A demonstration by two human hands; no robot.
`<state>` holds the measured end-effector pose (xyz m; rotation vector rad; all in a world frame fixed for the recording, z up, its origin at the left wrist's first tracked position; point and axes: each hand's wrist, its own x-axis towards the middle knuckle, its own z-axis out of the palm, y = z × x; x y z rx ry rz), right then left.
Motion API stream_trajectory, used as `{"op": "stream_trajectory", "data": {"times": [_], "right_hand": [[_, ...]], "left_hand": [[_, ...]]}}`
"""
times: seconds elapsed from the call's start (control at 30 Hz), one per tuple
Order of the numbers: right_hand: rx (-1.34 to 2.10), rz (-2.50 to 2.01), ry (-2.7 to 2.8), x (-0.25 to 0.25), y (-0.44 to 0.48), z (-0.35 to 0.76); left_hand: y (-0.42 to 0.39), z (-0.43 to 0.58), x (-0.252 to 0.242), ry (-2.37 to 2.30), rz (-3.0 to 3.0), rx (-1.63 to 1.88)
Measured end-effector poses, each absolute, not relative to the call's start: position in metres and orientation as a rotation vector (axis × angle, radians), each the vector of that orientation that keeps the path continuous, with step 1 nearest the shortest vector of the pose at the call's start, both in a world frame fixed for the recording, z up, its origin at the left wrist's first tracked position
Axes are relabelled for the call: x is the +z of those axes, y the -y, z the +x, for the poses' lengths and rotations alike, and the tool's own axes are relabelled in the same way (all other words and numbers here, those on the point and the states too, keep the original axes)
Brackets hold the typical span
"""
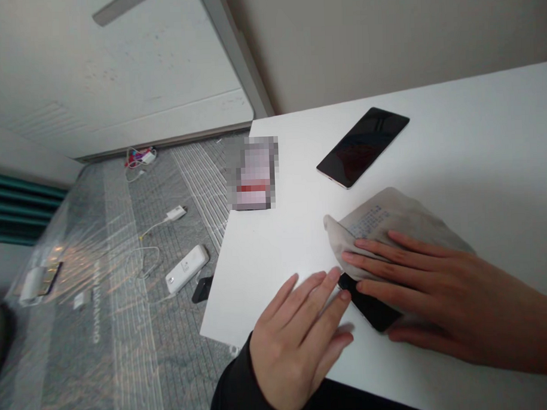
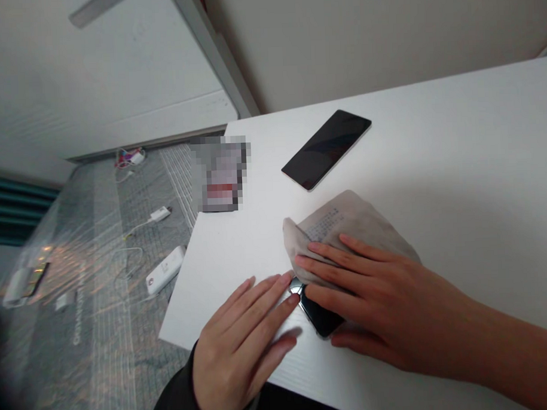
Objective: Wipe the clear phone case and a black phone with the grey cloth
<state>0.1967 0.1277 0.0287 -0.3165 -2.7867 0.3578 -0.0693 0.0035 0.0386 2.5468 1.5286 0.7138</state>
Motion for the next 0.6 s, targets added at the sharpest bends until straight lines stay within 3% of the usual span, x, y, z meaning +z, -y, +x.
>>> {"op": "stream_trajectory", "data": {"times": [0.6], "right_hand": [[0.348,-0.299,2.767,0.0257,-0.1302,0.1965]], "left_hand": [[-0.0086,-0.0742,0.0440,-1.505,2.651,0.636]]}}
